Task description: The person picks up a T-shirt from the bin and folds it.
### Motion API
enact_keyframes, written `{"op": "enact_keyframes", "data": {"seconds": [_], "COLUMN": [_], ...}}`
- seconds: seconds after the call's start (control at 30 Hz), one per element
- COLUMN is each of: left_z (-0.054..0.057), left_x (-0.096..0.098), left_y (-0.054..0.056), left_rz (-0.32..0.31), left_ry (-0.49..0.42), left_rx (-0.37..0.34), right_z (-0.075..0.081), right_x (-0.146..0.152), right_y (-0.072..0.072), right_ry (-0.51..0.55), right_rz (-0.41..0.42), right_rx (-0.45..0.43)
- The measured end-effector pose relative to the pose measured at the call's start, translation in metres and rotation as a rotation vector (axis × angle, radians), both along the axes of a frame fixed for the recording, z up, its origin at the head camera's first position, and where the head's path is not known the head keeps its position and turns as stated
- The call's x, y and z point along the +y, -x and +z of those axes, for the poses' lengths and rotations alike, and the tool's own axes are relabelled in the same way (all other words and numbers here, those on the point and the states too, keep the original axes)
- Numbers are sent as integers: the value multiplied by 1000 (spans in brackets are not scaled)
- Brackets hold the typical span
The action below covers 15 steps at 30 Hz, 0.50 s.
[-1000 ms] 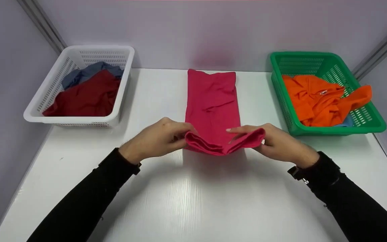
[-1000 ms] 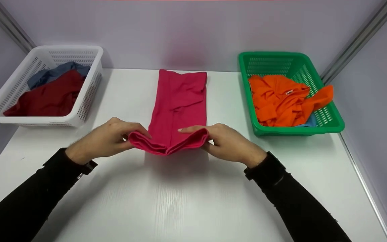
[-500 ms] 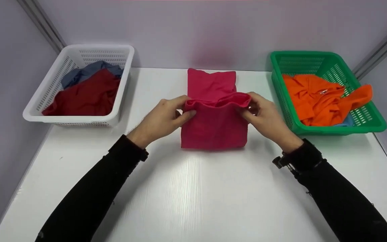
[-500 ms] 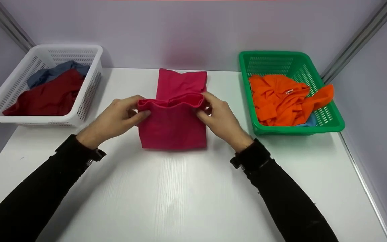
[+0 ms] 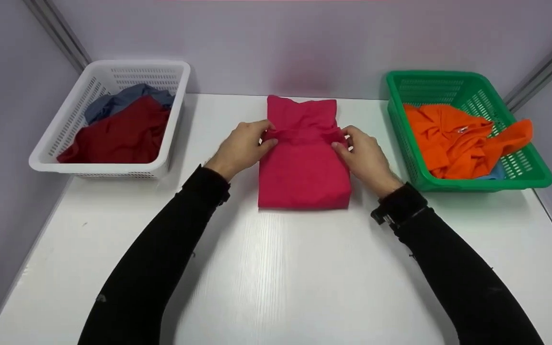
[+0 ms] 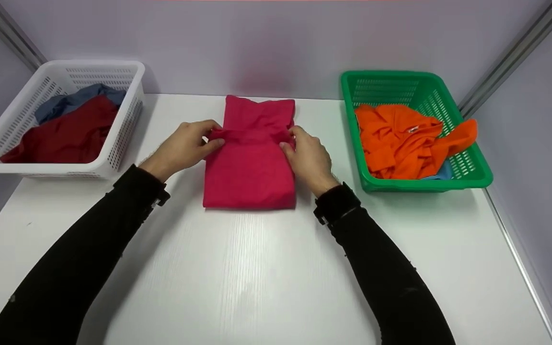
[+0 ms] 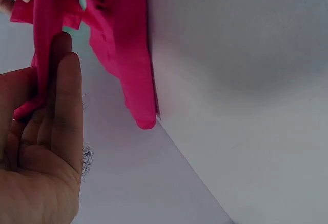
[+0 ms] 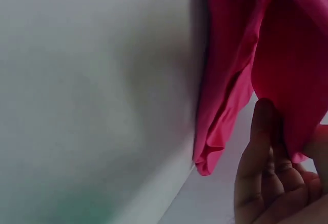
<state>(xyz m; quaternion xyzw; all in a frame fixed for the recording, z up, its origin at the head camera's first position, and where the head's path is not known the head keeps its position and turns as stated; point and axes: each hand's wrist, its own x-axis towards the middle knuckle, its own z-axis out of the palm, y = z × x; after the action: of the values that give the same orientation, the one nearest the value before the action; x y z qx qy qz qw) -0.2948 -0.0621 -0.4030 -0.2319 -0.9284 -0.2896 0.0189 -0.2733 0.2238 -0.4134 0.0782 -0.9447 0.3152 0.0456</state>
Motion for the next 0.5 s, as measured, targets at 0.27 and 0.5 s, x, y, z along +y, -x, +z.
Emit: {"op": "enact_keyframes", "data": {"seconds": [0.27, 0.5], "left_z": [-9, -6], "left_x": [4, 12], "left_y": [-7, -38], "left_rz": [9, -150], "left_ry": [298, 532], "left_rx": [113, 230], "right_z": [-5, -6], "right_x": [2, -7], "right_y": [-2, -22], "right_ry": [-309, -562], "right_rz": [11, 260], "right_rx": [-22, 37]}}
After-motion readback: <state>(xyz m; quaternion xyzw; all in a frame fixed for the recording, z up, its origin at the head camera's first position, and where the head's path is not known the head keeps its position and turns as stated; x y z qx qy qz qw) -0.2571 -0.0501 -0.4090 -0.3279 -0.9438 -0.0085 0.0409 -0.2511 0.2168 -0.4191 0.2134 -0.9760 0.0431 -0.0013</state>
